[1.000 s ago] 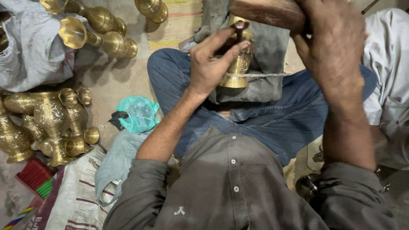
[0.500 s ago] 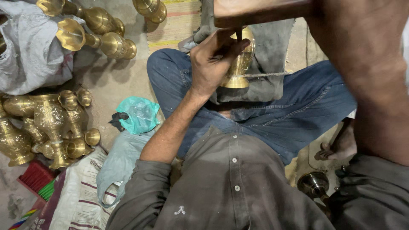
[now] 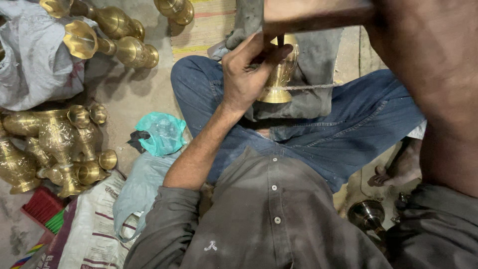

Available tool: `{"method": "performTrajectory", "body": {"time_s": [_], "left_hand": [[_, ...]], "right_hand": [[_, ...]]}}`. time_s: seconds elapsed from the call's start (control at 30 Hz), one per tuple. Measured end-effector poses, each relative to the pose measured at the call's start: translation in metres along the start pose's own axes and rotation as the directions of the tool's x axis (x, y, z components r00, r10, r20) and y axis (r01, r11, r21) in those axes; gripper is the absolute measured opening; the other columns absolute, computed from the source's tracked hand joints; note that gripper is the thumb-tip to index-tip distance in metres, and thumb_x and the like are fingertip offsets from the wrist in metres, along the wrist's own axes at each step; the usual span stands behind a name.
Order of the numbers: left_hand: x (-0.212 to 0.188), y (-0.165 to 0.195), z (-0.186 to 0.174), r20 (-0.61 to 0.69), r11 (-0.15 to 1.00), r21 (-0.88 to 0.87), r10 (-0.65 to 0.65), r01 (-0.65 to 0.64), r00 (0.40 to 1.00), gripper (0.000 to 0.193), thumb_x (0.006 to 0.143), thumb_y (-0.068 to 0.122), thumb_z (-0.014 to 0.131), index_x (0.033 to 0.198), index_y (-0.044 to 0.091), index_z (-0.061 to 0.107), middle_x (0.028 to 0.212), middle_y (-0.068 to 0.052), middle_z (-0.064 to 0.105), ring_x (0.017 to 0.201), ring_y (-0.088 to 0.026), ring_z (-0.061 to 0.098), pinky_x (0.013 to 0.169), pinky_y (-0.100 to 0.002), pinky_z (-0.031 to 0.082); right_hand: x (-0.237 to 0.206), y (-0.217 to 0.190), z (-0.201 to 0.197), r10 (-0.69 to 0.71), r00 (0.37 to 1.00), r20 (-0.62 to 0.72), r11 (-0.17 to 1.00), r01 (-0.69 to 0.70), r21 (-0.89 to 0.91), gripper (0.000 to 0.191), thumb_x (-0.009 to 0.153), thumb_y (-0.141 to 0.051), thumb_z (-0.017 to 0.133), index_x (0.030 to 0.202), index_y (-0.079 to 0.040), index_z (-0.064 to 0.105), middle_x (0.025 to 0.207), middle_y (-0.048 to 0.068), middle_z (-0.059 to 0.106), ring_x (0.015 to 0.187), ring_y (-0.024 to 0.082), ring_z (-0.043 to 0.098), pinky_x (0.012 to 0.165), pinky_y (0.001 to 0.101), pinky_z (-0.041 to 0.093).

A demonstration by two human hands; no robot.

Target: The person sits cross-legged on the floor with a brass vase held against a sandbag on their lap. They hold a chisel against the vase surface and strike it with a wooden mallet, working patterned decoration into the brass, repositioning the chisel repeatedly across the vase body.

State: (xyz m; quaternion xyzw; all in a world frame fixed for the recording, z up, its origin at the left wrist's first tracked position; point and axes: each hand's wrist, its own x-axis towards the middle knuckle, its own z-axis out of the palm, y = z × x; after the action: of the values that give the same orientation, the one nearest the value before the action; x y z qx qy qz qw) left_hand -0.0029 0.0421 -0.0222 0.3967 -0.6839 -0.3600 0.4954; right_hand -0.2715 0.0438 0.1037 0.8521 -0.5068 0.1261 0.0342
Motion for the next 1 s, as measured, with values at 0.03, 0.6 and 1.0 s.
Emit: {"method": "performTrajectory", "body": {"time_s": [0.03,0.6,1.0], "left_hand": [[0.0,0.0,-0.001,0.0,0.999,-0.036,-0.011,0.011,1.0,0.031,0.1,0.014,0.082,0.128,0.011,0.069,0.111,-0.003,0.078,0.093,-0.011,0.08,0.081,-0.026,0.064],[0.0,-0.001,-0.001,0.033,0.996,-0.089,0.008,-0.005,0.999,0.037,0.103,0.012,0.076,0.138,0.015,0.066,0.126,-0.001,0.076,0.106,-0.012,0.079,0.094,-0.027,0.063],[0.002,0.003,-0.002,0.021,0.994,-0.102,-0.026,0.028,0.999,0.035,0.102,0.017,0.08,0.134,0.012,0.067,0.123,-0.005,0.076,0.104,-0.013,0.08,0.091,-0.027,0.069]], "right_hand": [[0.0,-0.001,-0.001,-0.005,1.0,-0.018,0.999,0.006,0.054,0.011,0.102,-0.01,0.073,0.104,0.0,0.067,0.087,0.009,0.069,0.077,0.017,0.069,0.07,0.0271,0.054],[0.005,-0.008,-0.003,-0.048,0.999,0.019,0.958,0.052,-0.281,0.014,0.103,-0.02,0.08,0.096,-0.01,0.074,0.075,0.001,0.068,0.06,0.011,0.065,0.057,0.0233,0.051],[-0.001,0.004,0.007,0.094,0.994,0.049,0.994,-0.097,0.059,0.021,0.107,-0.015,0.075,0.095,-0.003,0.064,0.081,0.009,0.067,0.069,0.018,0.068,0.064,0.0296,0.053]]}}
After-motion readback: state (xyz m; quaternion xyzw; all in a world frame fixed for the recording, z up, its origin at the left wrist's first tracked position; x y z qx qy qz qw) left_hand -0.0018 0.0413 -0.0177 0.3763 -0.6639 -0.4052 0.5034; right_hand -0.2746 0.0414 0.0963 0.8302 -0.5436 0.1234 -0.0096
